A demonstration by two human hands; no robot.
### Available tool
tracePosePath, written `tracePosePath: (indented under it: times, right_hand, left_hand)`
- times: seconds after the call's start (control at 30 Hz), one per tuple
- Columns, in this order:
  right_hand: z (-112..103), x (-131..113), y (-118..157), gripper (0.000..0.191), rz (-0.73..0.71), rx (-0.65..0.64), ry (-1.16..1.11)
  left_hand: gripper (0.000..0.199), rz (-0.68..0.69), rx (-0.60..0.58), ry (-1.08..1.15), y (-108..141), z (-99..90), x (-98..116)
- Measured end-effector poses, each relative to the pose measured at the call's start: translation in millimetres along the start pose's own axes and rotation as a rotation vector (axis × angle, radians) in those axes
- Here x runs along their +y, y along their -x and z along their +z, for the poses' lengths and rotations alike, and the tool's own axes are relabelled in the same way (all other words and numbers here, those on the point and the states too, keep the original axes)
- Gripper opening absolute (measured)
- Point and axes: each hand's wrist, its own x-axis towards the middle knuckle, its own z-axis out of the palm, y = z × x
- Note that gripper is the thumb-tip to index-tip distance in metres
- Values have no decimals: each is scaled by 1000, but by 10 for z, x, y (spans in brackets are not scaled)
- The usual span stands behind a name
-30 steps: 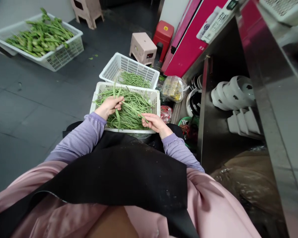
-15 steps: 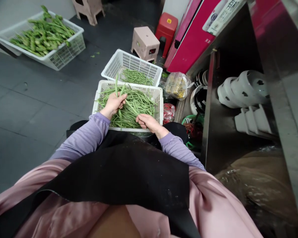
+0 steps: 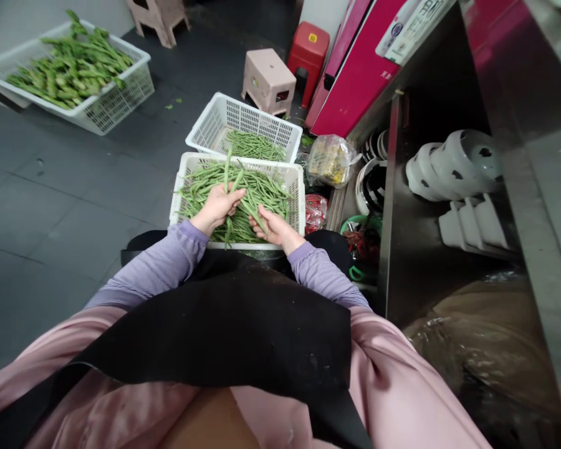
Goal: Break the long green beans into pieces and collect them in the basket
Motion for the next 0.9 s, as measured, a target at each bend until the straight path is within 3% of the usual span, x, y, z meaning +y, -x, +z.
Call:
tracePosePath:
  times: [0.1, 0.2, 0.4, 0.47, 0.53, 0.6, 0.7, 0.77, 0.83, 0.9]
  right_hand:
    - [188, 44, 40, 41, -52, -78, 23]
    - [258, 69, 49, 41, -150, -24, 48]
    - [162, 124, -138, 44, -295, 347, -18]
    - [75, 112, -211, 44, -243, 499, -73]
    - [0, 93, -239, 45, -133, 555, -121]
    - [-18, 81, -224, 47, -31, 465, -140]
    - [84, 73, -176, 51, 37, 205, -122]
    - [176, 52, -149, 51, 40, 110, -102]
    - [219, 1, -115, 50, 45, 100, -66]
    - [195, -72, -55, 45, 90, 61, 4]
  left_hand:
    - [32, -22, 62, -34, -58, 13, -63]
    - [31, 44, 107, -71, -83, 22, -113]
    - [18, 206, 179, -252, 24, 117, -106]
    - [15, 259, 176, -291, 95, 152, -81]
    - [18, 265, 151, -283, 135, 170, -85]
    - [23, 189, 79, -245, 124, 177, -140]
    - [21, 77, -29, -207, 41, 191, -281]
    - [16, 115, -10, -280, -14, 192, -343]
    - [16, 193, 22, -385, -41, 170, -332]
    - [21, 213, -88, -412, -36, 122, -255]
